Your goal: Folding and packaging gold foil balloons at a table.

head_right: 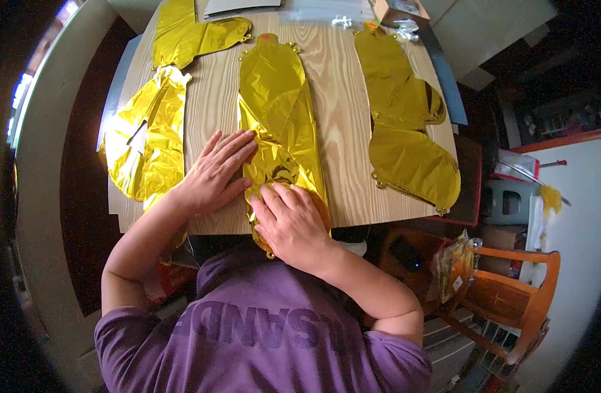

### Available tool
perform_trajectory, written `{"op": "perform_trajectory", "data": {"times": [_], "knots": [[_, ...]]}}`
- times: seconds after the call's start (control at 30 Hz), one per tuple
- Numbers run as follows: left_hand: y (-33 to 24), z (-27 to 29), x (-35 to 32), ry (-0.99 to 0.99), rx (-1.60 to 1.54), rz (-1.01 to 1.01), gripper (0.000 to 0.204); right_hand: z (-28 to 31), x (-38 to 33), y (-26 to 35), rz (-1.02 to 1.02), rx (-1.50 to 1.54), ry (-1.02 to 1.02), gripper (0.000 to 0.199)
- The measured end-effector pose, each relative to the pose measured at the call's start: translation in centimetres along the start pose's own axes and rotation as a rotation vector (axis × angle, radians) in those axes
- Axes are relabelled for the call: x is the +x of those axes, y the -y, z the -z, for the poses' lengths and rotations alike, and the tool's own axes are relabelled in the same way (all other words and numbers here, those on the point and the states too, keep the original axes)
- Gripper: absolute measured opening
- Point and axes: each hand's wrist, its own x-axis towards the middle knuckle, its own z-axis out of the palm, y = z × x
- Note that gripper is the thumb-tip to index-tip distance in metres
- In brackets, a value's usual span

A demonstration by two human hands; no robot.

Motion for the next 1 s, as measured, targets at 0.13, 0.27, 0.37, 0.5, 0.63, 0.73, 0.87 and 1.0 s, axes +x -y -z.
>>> {"op": "perform_trajectory", "data": {"times": [0.13,0.27,0.37,0.5,0.63,0.73,0.87,1.0], "knots": [[0.1,0.0,0.0,0.007,0.010,0.002,0.068,0.1,0.5,0.7,-0.017,-0.003,0.031,0.047],[0.2,0.0,0.0,0.000,-0.005,-0.006,0.070,-0.5,-0.5,2.2,0.068,0.026,0.062,0.046],[0.2,0.0,-0.1,-0.009,0.004,-0.013,0.074,-0.4,-0.8,2.3,0.095,0.124,0.041,0.045],[0.2,0.1,-0.2,-0.013,-0.007,-0.028,0.080,-0.4,-0.7,1.2,0.044,0.065,-0.061,0.044],[0.2,0.3,-0.2,0.002,-0.024,-0.041,0.085,-0.5,-0.8,1.5,0.057,0.061,-0.039,0.040],[-0.1,0.2,-0.2,0.005,0.001,-0.046,0.088,-0.1,-1.0,1.4,0.086,0.147,-0.056,0.033],[-0.2,0.2,-0.5,0.004,0.047,-0.053,0.089,1.5,-1.0,-1.3,0.011,0.145,-0.219,0.028],[-0.8,0.9,-0.2,-0.031,0.031,-0.080,0.082,3.2,-0.8,-4.9,-0.140,-0.103,-0.166,0.031]]}}
